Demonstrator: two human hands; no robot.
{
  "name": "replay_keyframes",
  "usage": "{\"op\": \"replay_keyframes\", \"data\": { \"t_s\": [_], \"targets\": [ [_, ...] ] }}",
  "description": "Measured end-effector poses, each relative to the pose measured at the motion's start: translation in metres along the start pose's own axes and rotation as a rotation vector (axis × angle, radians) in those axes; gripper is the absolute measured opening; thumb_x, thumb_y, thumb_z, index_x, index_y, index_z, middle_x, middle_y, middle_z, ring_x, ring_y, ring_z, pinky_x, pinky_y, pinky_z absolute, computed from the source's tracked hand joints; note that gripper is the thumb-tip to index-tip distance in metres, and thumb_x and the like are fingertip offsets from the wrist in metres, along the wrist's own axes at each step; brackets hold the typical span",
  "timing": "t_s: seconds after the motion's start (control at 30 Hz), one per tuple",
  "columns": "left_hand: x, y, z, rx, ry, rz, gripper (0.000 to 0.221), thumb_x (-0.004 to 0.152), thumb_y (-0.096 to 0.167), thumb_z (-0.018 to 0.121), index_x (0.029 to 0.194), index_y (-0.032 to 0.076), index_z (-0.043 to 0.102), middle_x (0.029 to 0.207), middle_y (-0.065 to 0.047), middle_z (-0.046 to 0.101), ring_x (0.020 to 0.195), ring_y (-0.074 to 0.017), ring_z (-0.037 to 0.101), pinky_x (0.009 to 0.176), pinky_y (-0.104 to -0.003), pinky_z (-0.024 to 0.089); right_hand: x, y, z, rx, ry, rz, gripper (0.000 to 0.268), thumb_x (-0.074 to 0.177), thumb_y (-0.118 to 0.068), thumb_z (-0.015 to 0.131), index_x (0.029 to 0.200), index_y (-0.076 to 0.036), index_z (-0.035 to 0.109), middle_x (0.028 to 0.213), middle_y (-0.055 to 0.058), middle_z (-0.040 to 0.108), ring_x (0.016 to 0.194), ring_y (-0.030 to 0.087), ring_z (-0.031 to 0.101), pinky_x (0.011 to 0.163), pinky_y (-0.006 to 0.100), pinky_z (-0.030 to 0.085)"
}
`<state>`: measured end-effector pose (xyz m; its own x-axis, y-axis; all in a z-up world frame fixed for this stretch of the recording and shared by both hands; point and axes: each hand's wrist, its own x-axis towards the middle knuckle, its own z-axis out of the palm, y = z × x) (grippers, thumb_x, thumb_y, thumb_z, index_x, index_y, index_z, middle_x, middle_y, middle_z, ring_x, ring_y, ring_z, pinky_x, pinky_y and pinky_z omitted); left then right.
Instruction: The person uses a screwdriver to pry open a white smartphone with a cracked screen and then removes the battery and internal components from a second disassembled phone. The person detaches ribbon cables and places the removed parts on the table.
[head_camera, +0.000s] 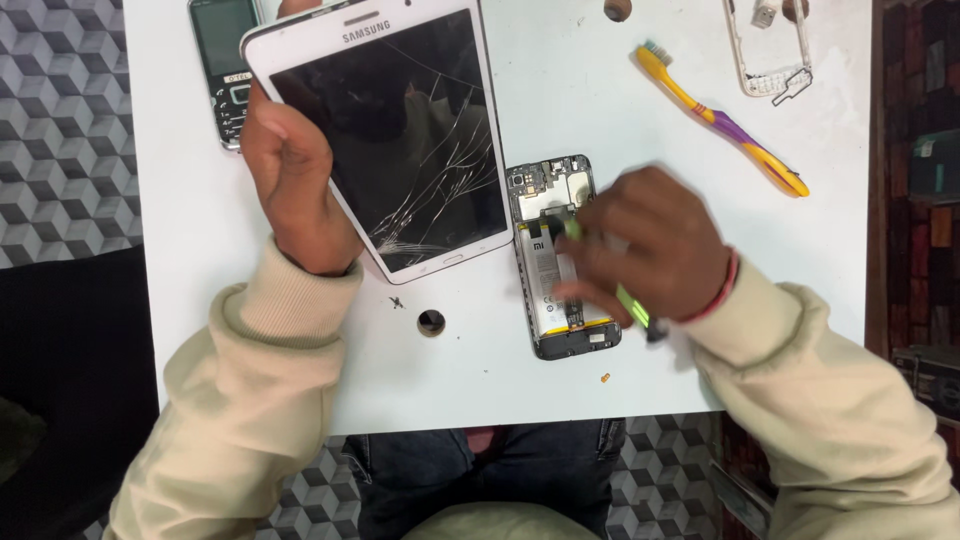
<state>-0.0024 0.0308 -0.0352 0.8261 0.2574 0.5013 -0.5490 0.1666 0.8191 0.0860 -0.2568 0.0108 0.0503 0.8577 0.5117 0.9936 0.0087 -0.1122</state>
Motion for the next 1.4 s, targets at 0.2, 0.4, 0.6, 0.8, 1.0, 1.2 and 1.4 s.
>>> {"op": "replay_keyframes", "data": {
  "t_s": [0.2,0.4,0.6,0.8,1.0,1.2,1.4],
  "targets": [
    [0.0,0.004,0.001,0.136,-0.035,-0.013,0.081,0.112,0.065,0.043,0.157,-0.002,0.032,0.144,-0.015,0.058,0.124,-0.0191,0.061,0.106,-0.033,0.055,-0.001,-0.043,0.023,0.248,-0.123,-0.189,0.02,0.09,-0.029,0.076,0.086,-0.012,0.067,0.082,0.002,0.062,0.079,0.021,0.06,0.079,0.039,0.05],
    [-0.002,0.002,0.004,0.263,-0.05,0.03,0.077,0.113,0.064,0.041,0.156,0.0,0.038,0.143,-0.012,0.057,0.121,-0.0177,0.062,0.102,-0.03,0.056,-0.012,-0.027,0.024,0.08,-0.212,-0.128,0.015,0.082,-0.022,0.075,0.089,-0.011,0.068,0.082,0.0,0.059,0.081,0.02,0.059,0.079,0.037,0.049],
    [-0.003,-0.015,-0.004,0.182,0.107,-0.06,0.063,0.113,0.049,0.055,0.144,-0.004,0.045,0.126,-0.016,0.063,0.107,-0.0208,0.067,0.095,-0.03,0.055,-0.011,-0.001,0.013,0.121,-0.17,0.008,0.021,0.069,-0.018,0.077,0.086,-0.01,0.069,0.076,0.003,0.057,0.073,0.023,0.056,0.07,0.041,0.044],
    [-0.014,-0.02,-0.001,0.432,0.074,0.05,0.051,0.122,0.028,0.063,0.154,0.001,0.034,0.144,-0.011,0.052,0.13,-0.0203,0.051,0.115,-0.03,0.043,-0.004,0.002,0.007,-0.024,-0.007,0.133,0.025,0.08,-0.009,0.082,0.101,-0.009,0.07,0.092,0.005,0.064,0.083,0.024,0.059,0.073,0.039,0.044],
    [-0.012,-0.004,0.022,0.786,-0.026,-0.15,0.039,0.108,0.023,0.073,0.135,0.004,0.053,0.109,-0.014,0.071,0.096,-0.0253,0.071,0.087,-0.034,0.058,-0.003,-0.003,0.01,-0.089,0.048,0.136,0.025,0.086,-0.01,0.082,0.108,-0.006,0.071,0.093,0.007,0.07,0.081,0.024,0.062,0.076,0.039,0.046],
    [-0.005,0.014,0.035,1.219,-0.251,-0.239,0.037,0.099,0.037,0.076,0.116,0.007,0.062,0.059,-0.009,0.062,0.047,-0.028,0.062,0.042,-0.04,0.043,-0.01,-0.008,0.015,0.084,0.035,0.041,0.034,0.092,-0.034,0.084,0.103,-0.004,0.074,0.073,0.001,0.059,0.06,0.019,0.055,0.06,0.037,0.044],
    [0.002,0.026,0.031,1.421,-0.398,-0.112,0.034,0.093,0.042,0.078,0.085,0.01,0.071,0.053,-0.009,0.06,0.04,-0.028,0.055,0.037,-0.041,0.038,-0.011,-0.016,0.016,0.227,0.047,0.062,0.028,0.092,-0.025,0.081,0.104,-0.004,0.068,0.086,0.01,0.067,0.072,0.025,0.066,0.061,0.035,0.052]
  ]
}}
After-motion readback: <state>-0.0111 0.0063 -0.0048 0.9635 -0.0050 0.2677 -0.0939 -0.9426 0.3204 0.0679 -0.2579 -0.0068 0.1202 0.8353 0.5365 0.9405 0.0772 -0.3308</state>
